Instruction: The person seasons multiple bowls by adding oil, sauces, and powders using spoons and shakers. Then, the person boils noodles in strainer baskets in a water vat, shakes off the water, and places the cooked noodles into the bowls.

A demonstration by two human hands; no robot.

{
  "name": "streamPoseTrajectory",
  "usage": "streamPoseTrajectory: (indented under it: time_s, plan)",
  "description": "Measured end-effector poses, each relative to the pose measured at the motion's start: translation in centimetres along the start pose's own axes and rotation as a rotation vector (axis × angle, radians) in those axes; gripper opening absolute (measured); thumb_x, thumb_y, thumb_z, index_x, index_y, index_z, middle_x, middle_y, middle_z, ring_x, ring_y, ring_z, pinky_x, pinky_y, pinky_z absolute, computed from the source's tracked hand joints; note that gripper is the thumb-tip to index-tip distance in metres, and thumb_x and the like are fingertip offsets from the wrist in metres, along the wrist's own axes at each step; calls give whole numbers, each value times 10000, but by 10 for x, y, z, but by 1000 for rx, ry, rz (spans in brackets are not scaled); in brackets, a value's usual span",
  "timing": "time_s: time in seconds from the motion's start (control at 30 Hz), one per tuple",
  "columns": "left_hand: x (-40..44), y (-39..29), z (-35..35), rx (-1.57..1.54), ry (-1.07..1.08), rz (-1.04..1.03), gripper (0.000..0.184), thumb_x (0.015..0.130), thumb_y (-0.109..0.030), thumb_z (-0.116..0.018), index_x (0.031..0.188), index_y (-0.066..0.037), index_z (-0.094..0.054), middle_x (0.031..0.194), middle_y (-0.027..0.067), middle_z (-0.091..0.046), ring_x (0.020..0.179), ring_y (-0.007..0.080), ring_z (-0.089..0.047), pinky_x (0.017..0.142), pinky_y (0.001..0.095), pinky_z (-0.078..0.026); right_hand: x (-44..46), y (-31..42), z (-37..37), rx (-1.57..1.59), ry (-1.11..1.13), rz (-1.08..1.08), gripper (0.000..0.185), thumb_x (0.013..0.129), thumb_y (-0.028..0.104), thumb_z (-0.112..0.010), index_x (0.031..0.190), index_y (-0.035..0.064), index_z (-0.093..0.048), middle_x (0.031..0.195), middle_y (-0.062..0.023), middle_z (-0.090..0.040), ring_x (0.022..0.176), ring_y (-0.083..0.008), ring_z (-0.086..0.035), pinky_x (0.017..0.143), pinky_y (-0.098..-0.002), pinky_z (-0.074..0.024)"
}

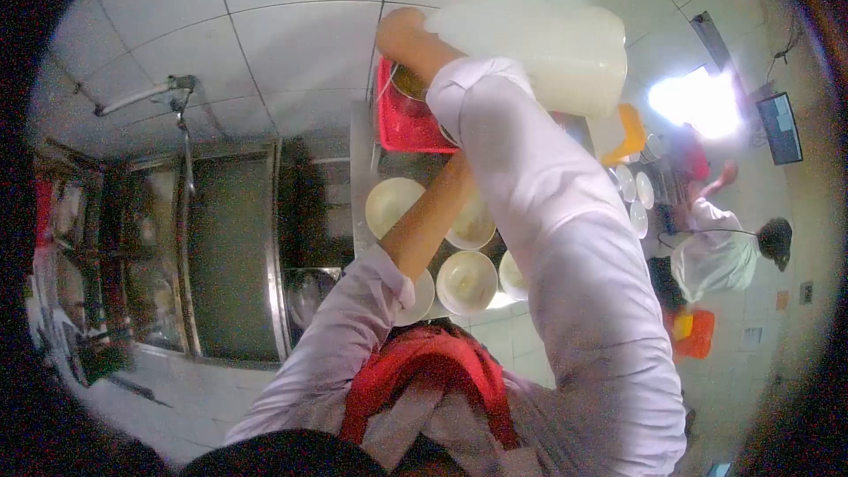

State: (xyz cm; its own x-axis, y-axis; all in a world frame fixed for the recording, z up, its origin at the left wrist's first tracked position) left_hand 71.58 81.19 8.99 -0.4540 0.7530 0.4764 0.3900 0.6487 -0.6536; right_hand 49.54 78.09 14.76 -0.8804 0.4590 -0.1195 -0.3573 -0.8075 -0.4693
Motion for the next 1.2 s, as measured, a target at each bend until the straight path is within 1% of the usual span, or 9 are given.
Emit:
streamPoseTrajectory:
  time_s: [0.23,0.43,0.63,0.7,0.73,0.97,1.07,1.13,1.2]
  plan:
    - [-24,29,13,-469,-80,356,344,933,-338,-377,998,-44,-545,918,92,-599,713,161,-552,602,262,-441,-5,-33,17,75,-112,-41,236,776,164,-602,975,97,-709,1048,-123,-669,967,-293,-647,771,-430,-525]
    - [-91,7,17,-605,-77,495,367,940,-302,-330,1029,-32,-563,882,117,-636,636,166,-543,579,278,-439,-45,-84,58,170,-162,-79,213,677,122,-651,876,87,-720,910,-144,-686,882,-279,-667,737,-359,-537]
    - [-200,-63,10,-506,-327,352,423,977,-327,-354,1196,-3,-516,1141,183,-596,783,172,-552,700,270,-476,-89,-122,125,235,-415,438,119,700,137,-676,697,18,-678,654,-118,-660,601,-181,-636,556,-357,-495]
    - [-254,-93,13,-330,-573,287,447,993,-341,-346,1250,-2,-482,1129,148,-597,811,166,-559,714,266,-477,-123,-166,148,296,-548,-122,350,660,284,-739,853,-3,-690,798,-141,-683,733,-191,-651,649,-317,-524]
    - [-279,-108,12,-262,-545,236,451,991,-340,-361,1271,-3,-466,1107,129,-600,832,165,-565,731,271,-478,-147,-168,155,313,-550,-106,350,660,284,-739,853,-3,-690,798,-141,-683,733,-191,-651,649,-317,-524]
    - [-375,-283,-93,635,-764,-134,477,993,-319,-385,1357,-11,-408,1138,118,-597,923,153,-573,832,278,-455,-420,-96,234,997,-752,533,217,719,148,-648,740,-68,-653,673,-138,-645,619,-235,-631,518,-344,-493]
    - [-404,-363,-145,987,-811,-396,504,997,-351,-370,1362,-4,-401,1135,114,-611,932,130,-555,832,268,-436,-493,-31,236,988,-742,920,233,773,189,-706,709,-11,-606,620,-62,-550,642,-77,-511,595,-252,-436]
    - [-435,-408,-181,1145,-878,-588,585,977,-447,-368,1352,0,-411,1138,113,-604,935,137,-552,833,270,-430,-558,10,243,990,-886,1072,220,717,162,-716,697,-17,-589,624,-148,-593,512,-271,-527,514,-318,-415]
    - [-473,-438,-213,1364,-922,-727,639,959,-504,-356,1341,4,-422,1127,110,-603,949,141,-547,845,272,-426,-618,50,252,1056,-902,1319,193,706,124,-730,694,-6,-587,620,-155,-583,506,-303,-526,504,-318,-420]
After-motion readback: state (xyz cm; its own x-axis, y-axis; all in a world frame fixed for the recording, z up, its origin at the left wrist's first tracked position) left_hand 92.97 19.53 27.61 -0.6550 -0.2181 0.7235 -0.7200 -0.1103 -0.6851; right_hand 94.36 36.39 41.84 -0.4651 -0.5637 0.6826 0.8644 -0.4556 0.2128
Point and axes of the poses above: each hand's wrist, its own x-axis towards the middle knuckle, its own z-axis out of the back of the hand, y = z × x, the point moved 10 cm from there along x, towards the middle knuckle
